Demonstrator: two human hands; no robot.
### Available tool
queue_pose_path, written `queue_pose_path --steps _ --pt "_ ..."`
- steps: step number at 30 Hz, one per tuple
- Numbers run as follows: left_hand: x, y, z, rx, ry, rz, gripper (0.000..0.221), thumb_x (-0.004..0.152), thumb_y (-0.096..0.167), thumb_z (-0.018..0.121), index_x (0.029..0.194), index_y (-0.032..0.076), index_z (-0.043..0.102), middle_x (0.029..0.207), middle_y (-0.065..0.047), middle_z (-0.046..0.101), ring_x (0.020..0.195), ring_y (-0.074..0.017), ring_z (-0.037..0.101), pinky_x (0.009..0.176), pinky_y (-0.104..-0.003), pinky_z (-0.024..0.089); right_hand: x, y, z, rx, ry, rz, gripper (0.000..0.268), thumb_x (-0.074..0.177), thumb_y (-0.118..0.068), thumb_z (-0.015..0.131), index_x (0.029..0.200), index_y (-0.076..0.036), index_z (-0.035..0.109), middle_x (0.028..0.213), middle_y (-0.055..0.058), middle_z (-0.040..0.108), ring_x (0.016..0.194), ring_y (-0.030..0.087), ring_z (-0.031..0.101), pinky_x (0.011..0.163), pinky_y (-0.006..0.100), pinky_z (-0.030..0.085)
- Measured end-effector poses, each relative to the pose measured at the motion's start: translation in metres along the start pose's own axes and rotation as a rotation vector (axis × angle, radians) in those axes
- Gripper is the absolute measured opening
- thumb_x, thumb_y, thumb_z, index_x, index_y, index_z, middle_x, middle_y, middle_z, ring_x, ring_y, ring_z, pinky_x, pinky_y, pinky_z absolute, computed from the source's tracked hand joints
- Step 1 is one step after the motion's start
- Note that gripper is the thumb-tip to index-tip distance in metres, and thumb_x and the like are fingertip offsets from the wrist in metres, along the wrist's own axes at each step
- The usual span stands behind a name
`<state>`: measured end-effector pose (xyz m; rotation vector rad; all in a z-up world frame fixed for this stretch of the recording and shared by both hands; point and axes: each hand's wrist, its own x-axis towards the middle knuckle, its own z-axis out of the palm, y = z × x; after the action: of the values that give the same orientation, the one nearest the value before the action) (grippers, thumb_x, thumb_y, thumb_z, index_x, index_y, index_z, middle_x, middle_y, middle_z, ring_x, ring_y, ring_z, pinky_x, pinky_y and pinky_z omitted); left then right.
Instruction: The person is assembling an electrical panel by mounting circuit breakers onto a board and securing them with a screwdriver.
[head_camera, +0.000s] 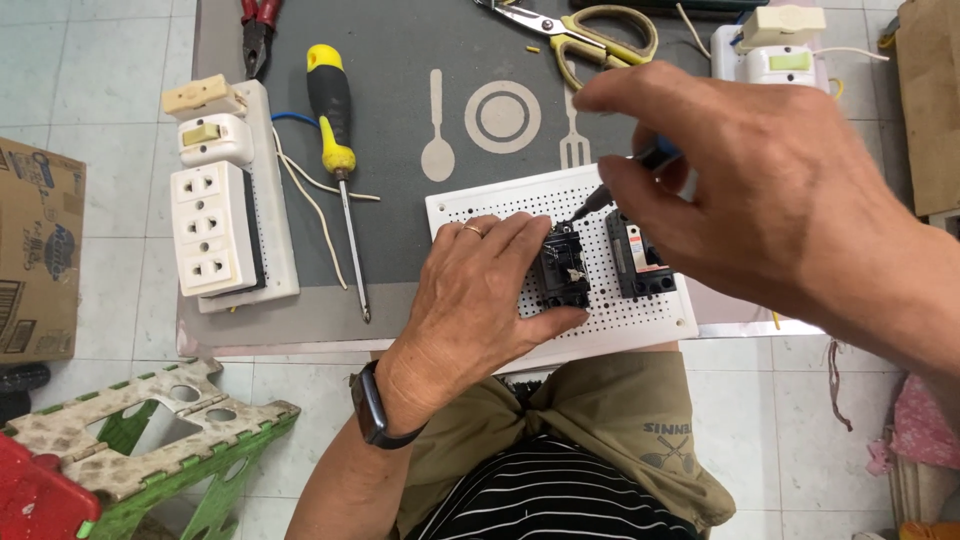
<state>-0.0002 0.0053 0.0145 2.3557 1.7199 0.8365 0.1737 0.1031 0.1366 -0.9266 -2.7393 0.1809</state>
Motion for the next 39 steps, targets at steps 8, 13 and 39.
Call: queue_pose_path --steps 8,13,39 --pt "0.000 0.001 0.000 0.011 0.050 0.014 0.074 0.070 0.052 0.083 0.119 0.003 0.058 0.116 -0.011 0.065 0.103 -0.0342 0.060 0.091 -0.046 0.043 0.002 0.006 0.016 0.051 0.046 -0.072 0.035 0.093 -0.009 0.066 0.127 -0.006 0.059 0.077 0.007 0.067 0.054 0.025 0.060 0.045 0.043 0.046" --pt "-0.001 0.000 0.001 0.012 0.074 0.026 0.076 0.068 0.052 0.086 0.118 0.002 0.057 0.116 -0.012 0.065 0.102 -0.0341 0.060 0.089 -0.046 0.043 0.002 0.003 0.012 0.068 0.042 -0.073 0.035 0.092 -0.009 0.067 0.127 -0.007 0.060 0.079 0.007 0.068 0.055 0.023 0.062 0.049 0.042 0.047" --pt "-0.003 0.000 0.002 -0.004 0.050 0.014 0.075 0.069 0.050 0.085 0.120 0.002 0.058 0.119 -0.013 0.065 0.105 -0.0350 0.060 0.093 -0.048 0.043 0.002 0.002 0.006 0.057 0.044 -0.042 0.034 0.092 -0.010 0.067 0.126 -0.007 0.060 0.076 0.007 0.068 0.057 0.027 0.063 0.053 0.045 0.048"
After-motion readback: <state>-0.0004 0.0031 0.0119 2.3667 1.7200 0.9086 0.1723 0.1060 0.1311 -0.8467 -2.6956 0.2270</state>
